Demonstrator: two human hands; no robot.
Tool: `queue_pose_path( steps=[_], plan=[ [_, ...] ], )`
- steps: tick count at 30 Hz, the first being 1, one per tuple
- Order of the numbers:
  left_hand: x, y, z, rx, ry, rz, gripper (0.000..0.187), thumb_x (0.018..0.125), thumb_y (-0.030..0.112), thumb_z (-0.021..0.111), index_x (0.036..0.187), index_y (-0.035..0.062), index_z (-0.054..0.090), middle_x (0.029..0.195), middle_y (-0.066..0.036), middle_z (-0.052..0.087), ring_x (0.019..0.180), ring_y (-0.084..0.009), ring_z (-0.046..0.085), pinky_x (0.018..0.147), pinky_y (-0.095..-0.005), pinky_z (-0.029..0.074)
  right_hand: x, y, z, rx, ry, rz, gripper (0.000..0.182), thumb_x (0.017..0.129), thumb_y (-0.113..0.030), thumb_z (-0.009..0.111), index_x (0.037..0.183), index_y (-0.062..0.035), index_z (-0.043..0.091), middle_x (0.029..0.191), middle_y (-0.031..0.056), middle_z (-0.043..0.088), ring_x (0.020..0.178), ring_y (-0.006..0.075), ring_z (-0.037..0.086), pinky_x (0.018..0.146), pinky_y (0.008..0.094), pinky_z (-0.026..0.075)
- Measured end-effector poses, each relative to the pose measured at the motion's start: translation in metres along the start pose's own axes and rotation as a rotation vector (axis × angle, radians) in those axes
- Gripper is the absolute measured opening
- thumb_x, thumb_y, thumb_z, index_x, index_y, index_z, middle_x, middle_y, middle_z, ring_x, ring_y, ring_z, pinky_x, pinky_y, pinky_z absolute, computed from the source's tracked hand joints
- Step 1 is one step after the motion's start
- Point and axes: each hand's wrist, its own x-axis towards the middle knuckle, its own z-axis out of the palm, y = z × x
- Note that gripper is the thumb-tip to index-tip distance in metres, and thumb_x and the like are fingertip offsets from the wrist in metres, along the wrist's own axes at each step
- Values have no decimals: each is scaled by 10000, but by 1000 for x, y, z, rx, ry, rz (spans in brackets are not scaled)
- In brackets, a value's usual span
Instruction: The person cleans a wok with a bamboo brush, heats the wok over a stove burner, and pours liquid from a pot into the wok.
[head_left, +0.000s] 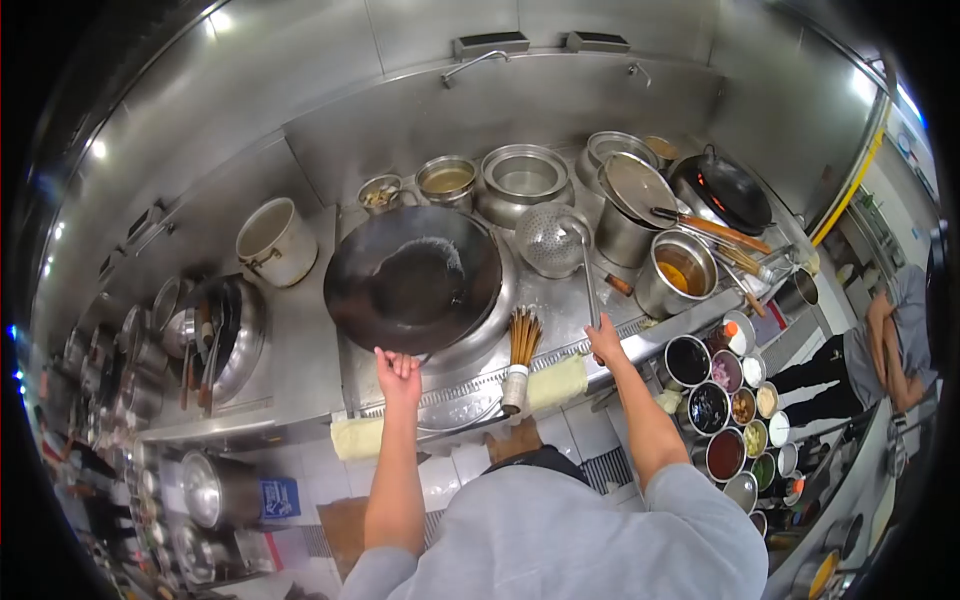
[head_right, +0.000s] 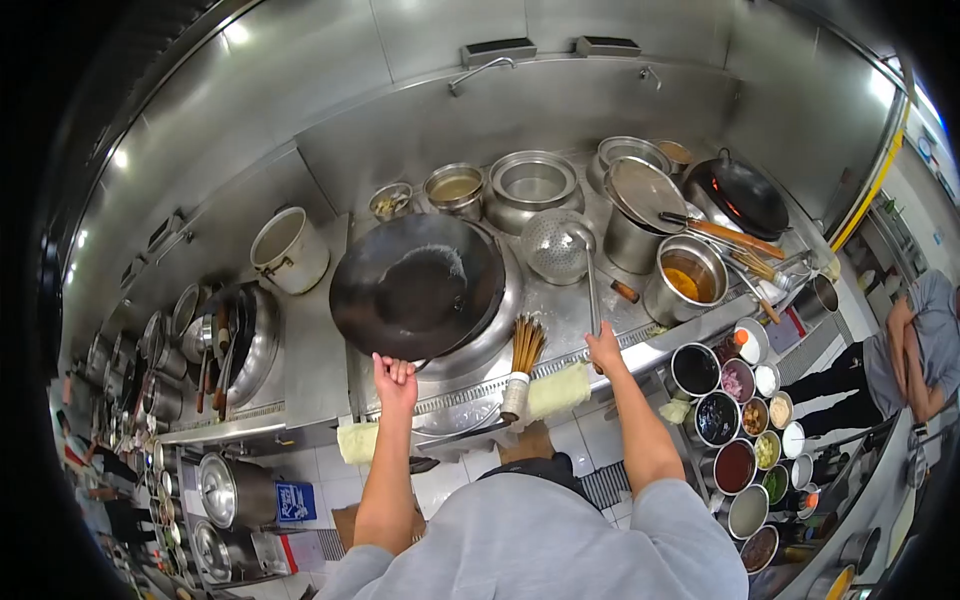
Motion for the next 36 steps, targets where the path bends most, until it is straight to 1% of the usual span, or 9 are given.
queue_pose_path(
  steps=[4,8,14,16,24,26,28,30,36],
  plan=[
    [-15,7,14,-5,60,41,413,998,429,504,713,130,495,518,34,308,450,-92,297,537,-278,344,14,-11,-14,39,-72,172,407,870,-176,621,1207,-19,456,769,135,601,552,242,577,528,399,476],
    [-19,13,15,21,75,39,404,1000,424,504,722,130,502,521,37,309,451,-90,296,539,-271,345,37,14,4,58,-22,-49,477,883,-157,590,1307,-49,400,652,78,516,444,182,505,364,363,397],
    [-34,8,-9,50,101,9,395,1004,408,501,721,132,501,507,44,291,434,-89,276,498,-259,314,32,13,32,-201,187,67,542,865,-125,584,1367,-24,409,795,119,606,602,204,596,560,383,495],
    [-47,8,-4,69,171,34,406,1005,408,498,708,134,463,509,47,266,416,-88,248,460,-260,287,7,-9,19,-302,174,56,584,867,-190,612,1401,-95,394,1047,256,656,895,370,671,794,443,514],
    [-63,28,50,185,211,60,418,1021,391,475,693,138,414,524,54,260,414,-81,226,421,-249,270,-111,-20,-32,39,30,142,621,884,-103,614,1452,-78,364,1211,251,614,1127,333,603,950,392,457],
    [-52,40,59,227,184,64,413,1020,382,480,693,137,418,524,56,262,415,-77,223,405,-250,263,-131,-27,-42,77,-79,305,606,888,-95,615,1446,-94,379,1164,225,627,958,288,658,826,375,511],
    [-41,49,67,262,156,39,405,1014,369,496,689,142,415,530,54,268,421,-79,227,397,-256,250,-122,44,-31,11,45,-85,611,894,-100,619,1453,-121,373,926,141,645,599,196,594,556,343,495],
    [-32,58,74,301,135,23,398,1008,357,512,686,146,412,536,52,275,427,-80,231,390,-262,238,-149,9,-42,220,-10,127,602,915,-52,580,1460,-143,340,691,32,527,413,99,415,358,283,343],
    [18,64,142,548,16,61,351,993,340,537,716,153,431,540,60,312,394,-60,243,350,-239,216,-163,-1,-62,236,2,170,618,903,-80,611,1462,-124,351,682,34,534,443,104,429,374,292,350]
  ],
)
